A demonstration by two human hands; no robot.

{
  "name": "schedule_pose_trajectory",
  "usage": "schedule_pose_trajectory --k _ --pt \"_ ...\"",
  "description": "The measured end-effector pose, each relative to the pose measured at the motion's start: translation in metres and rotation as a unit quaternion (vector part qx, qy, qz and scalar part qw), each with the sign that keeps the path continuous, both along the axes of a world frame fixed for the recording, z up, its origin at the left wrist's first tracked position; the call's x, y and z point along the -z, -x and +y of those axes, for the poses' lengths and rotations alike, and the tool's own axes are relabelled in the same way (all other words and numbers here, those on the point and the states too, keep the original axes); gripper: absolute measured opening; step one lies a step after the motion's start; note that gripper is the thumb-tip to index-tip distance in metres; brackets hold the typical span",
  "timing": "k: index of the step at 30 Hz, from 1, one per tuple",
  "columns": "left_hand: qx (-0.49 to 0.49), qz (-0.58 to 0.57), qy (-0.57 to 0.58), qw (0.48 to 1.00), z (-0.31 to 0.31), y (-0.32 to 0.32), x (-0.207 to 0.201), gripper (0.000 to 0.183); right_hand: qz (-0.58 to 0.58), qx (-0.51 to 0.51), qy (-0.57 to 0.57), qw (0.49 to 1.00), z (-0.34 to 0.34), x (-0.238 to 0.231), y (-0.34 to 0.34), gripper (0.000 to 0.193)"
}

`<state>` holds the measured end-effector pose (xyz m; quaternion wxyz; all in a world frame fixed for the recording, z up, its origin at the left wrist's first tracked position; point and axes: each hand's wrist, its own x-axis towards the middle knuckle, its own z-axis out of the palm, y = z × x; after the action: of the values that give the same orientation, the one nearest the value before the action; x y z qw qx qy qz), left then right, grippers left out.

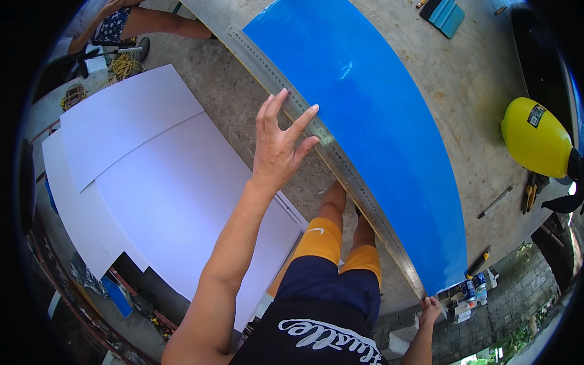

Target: Cutting a blue vinyl sheet using a ruler and a utility knife on a workbench.

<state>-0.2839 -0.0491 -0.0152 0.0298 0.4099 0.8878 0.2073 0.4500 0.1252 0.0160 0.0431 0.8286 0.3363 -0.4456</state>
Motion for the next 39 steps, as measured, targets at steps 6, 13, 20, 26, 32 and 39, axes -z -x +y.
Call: schedule_pose_trajectory --k 6,13,20,26,32,39 --pt "0.012 0.015 0.007 1.000 0.001 0.001 0.003 0.050 -0.015 0.001 0.003 1.000 0.002 -0.001 -0.005 0.019" --pt "-0.001 0.011 -0.001 1.000 -0.001 -0.001 0.007 0.050 -0.037 -0.005 0.000 0.999 0.001 -0.003 0.003 0.018" --pt "0.000 0.006 -0.010 1.000 -0.002 -0.002 0.008 0.050 -0.023 0.003 -0.002 1.000 0.002 -0.006 0.012 0.017" --pt "-0.002 -0.003 -0.010 1.000 -0.002 -0.002 0.010 0.051 -0.026 -0.001 0.000 1.000 0.001 -0.007 0.012 0.018" --pt "-0.005 -0.003 -0.011 1.000 -0.002 -0.003 0.010 0.051 -0.029 -0.008 0.001 1.000 0.001 -0.004 0.007 0.019" --pt "-0.009 -0.007 -0.012 1.000 -0.002 -0.004 0.009 0.052 -0.025 -0.005 0.002 1.000 0.002 -0.005 0.005 0.020"
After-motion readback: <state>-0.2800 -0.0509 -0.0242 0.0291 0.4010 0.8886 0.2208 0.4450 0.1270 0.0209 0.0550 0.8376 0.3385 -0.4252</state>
